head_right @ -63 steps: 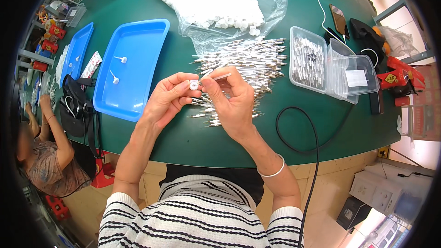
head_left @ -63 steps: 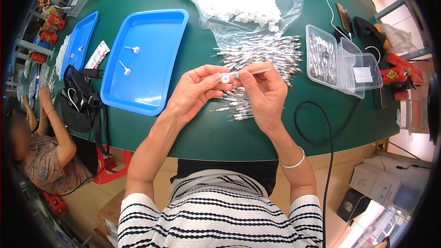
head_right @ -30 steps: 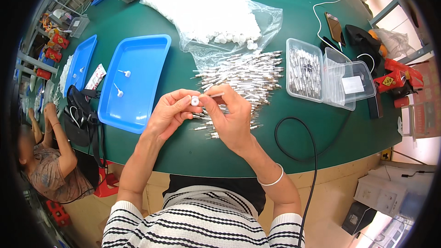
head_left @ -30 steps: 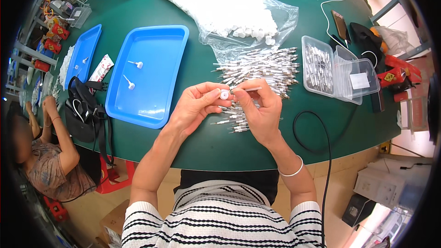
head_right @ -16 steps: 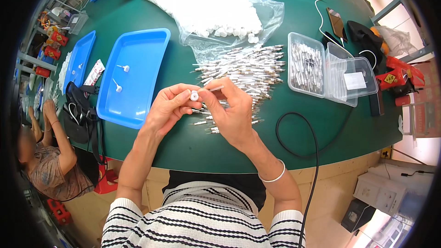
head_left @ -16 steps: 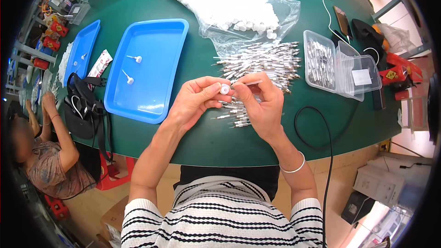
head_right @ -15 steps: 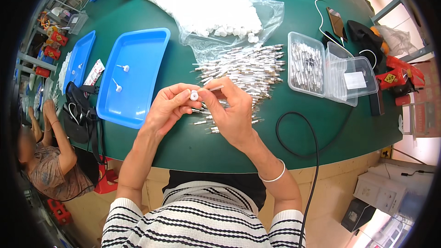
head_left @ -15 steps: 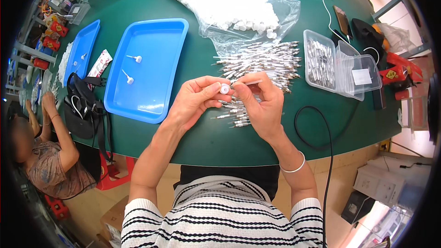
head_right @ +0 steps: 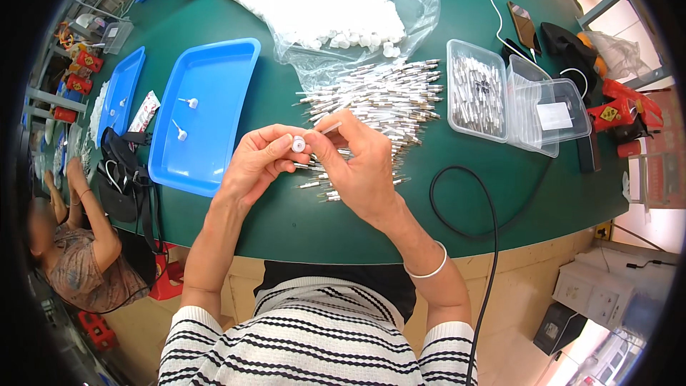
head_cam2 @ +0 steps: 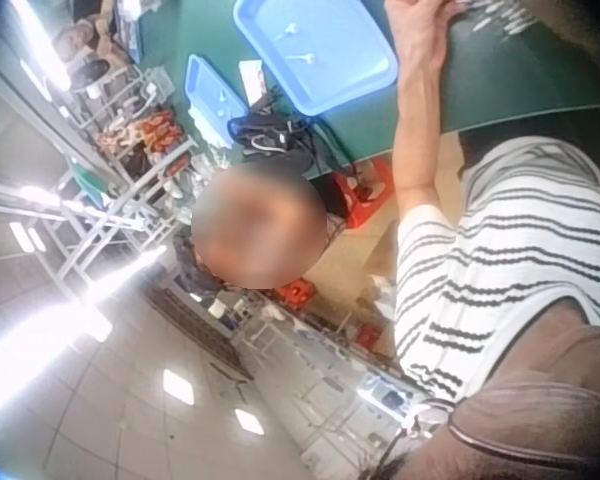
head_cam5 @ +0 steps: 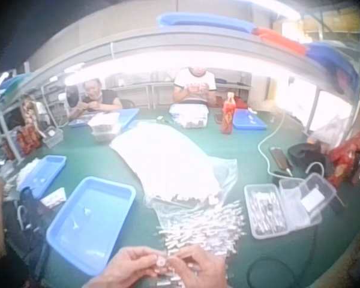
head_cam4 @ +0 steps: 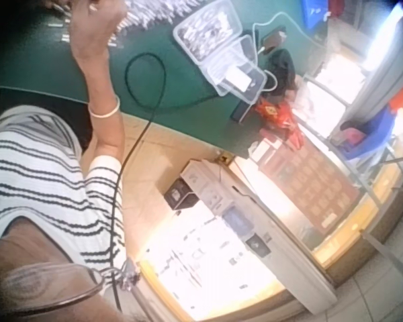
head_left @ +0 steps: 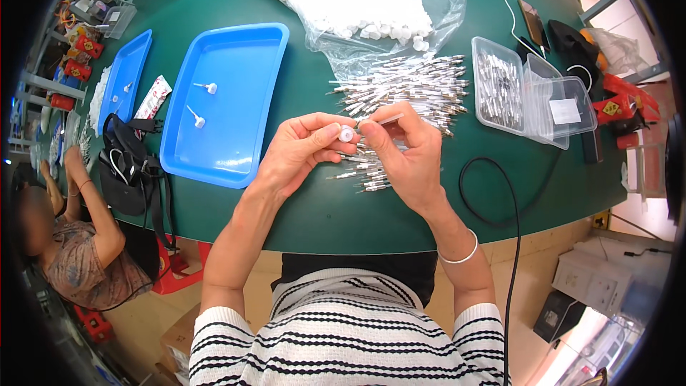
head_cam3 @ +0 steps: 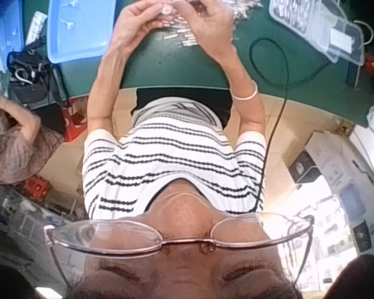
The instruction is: The person repeatedly picks up small white plastic caps and metal rods from a green table and inserts the rods into the caps. The assembled units are then placed into a blue plastic tray. The process is repetitive and involves handling small parts by hand.
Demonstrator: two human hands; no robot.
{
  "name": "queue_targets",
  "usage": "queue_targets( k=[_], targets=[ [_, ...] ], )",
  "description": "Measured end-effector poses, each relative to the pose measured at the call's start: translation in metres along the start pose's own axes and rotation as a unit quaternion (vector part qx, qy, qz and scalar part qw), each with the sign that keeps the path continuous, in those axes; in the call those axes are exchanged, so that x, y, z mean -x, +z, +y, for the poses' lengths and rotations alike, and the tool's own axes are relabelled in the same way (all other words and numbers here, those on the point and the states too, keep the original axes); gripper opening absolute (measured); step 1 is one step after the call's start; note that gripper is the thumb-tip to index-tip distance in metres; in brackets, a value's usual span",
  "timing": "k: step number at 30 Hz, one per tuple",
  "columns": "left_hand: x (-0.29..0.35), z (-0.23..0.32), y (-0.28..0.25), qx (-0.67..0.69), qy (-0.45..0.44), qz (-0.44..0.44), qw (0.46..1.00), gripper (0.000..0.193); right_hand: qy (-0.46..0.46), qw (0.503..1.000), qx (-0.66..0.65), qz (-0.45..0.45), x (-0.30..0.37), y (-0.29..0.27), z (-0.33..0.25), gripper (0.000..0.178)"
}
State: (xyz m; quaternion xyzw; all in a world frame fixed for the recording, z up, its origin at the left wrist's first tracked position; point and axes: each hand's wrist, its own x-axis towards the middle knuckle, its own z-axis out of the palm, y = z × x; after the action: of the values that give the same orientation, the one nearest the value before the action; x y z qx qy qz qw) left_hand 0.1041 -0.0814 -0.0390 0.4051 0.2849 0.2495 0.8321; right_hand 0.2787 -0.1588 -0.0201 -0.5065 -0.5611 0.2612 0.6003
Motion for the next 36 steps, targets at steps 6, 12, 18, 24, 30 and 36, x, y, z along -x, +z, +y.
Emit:
queue_targets(
  k=[6,12,18,24,30,36],
  targets=[
    [-0.0007,-0.0007,-0.0009,0.015,-0.007,-0.01,1.0,0.027,0.001,1.0,-0.004,-0.006,-0.0001,-0.002,-0.0006,0.011],
    [-0.0012,-0.0013,-0.0013,0.043,-0.018,-0.023,0.999,0.027,-0.008,1.0,-0.001,-0.012,-0.001,-0.0032,-0.0024,0.011],
    [-0.002,-0.002,-0.0025,0.069,-0.022,-0.038,0.997,0.028,-0.022,1.0,0.01,-0.016,-0.0015,-0.0033,-0.0039,0.01],
    [-0.001,-0.0007,-0.0006,0.06,-0.016,-0.031,0.998,0.028,-0.035,0.999,0.024,-0.011,-0.001,-0.0031,-0.0025,0.011],
    [-0.0001,-0.0001,0.0014,0.024,-0.002,-0.009,1.0,0.028,-0.062,0.996,0.058,-0.006,-0.0008,-0.0031,-0.0021,0.011],
    [0.0002,0.0001,0.0012,0.024,-0.003,-0.005,1.0,0.028,-0.09,0.993,0.075,-0.004,-0.0011,-0.0031,-0.0017,0.011]
  ],
)
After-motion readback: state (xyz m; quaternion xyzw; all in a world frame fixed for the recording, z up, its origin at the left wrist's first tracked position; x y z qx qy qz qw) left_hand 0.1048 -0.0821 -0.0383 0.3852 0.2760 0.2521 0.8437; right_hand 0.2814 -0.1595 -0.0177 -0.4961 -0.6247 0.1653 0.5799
